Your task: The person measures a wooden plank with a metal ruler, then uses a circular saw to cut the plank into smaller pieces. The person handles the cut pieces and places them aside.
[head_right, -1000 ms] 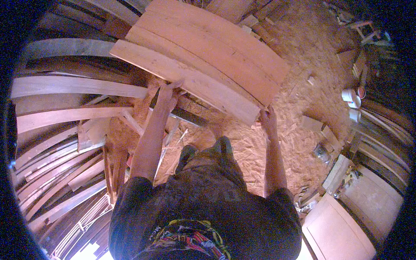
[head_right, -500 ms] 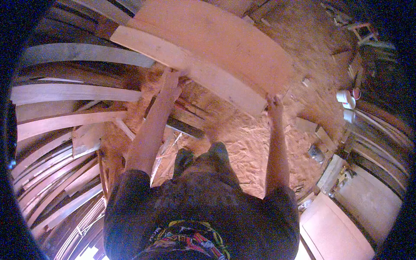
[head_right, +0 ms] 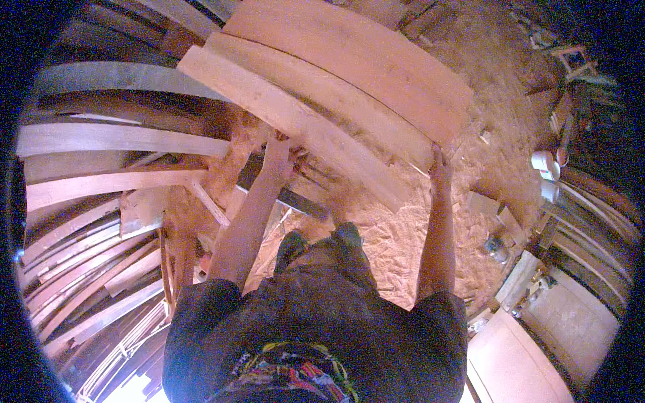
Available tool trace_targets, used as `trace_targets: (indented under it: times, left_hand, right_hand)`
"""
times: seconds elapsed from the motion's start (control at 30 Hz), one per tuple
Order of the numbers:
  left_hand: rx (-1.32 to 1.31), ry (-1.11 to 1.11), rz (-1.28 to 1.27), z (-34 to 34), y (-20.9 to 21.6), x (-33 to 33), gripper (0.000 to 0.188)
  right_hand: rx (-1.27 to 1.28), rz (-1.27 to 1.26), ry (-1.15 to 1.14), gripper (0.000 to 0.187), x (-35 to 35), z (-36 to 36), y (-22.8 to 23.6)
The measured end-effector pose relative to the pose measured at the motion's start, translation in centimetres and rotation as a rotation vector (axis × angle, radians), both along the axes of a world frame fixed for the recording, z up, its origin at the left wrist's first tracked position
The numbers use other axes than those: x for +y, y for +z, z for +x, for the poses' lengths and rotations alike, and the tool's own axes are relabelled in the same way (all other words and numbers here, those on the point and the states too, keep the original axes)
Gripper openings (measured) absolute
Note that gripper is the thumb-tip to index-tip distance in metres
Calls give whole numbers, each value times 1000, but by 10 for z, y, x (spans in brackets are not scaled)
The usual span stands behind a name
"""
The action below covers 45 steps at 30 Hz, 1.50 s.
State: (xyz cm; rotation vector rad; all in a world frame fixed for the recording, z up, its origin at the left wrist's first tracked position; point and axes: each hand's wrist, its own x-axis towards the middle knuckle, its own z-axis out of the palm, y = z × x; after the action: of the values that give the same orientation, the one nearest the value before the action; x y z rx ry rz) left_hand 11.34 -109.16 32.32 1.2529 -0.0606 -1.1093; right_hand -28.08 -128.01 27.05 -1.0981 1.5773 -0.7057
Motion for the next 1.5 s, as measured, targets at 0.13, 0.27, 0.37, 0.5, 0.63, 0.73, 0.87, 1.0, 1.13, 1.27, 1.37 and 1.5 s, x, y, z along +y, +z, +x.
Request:
trace_targets:
  times: [0.13,0.27,0.37,0.5,0.63,0.73,0.87,1.0,1.13,1.27,1.37,1.5]
  left_hand:
    - [100,-24,59,-7,4,15,58]
    - [149,-70,120,7,9,4,41]
    - [48,-233,149,19,9,-8,34]
    - [-359,-648,445,56,34,-23,40]
    - [-533,-759,543,52,36,-32,52]
    - [-543,-661,500,50,35,-24,52]
    - [-469,-661,490,54,23,-30,52]
    - [-450,-662,454,56,28,-33,49]
    - [-417,-639,429,55,28,-34,48]
    - [-427,-621,405,55,17,-29,47]
    - [-485,-605,401,51,20,-30,44]
    - [-466,-609,501,43,42,-36,34]
  right_hand:
    - [30,29,28,61,-5,-26,-30]
    - [7,54,3,65,-5,-22,-28]
    - [-95,-120,-30,64,9,0,-10]
    - [143,185,75,61,18,-21,5]
    - [-111,166,13,66,88,-36,-28]
    - [-222,170,89,73,113,-14,-15]
    - [-220,37,95,85,110,-22,-28]
    - [-275,23,47,92,108,5,15]
    - [-207,3,8,97,108,10,18]
    - [-140,5,64,102,113,8,19]
    - [-99,9,72,98,109,5,14]
    - [-170,-3,42,92,112,7,17]
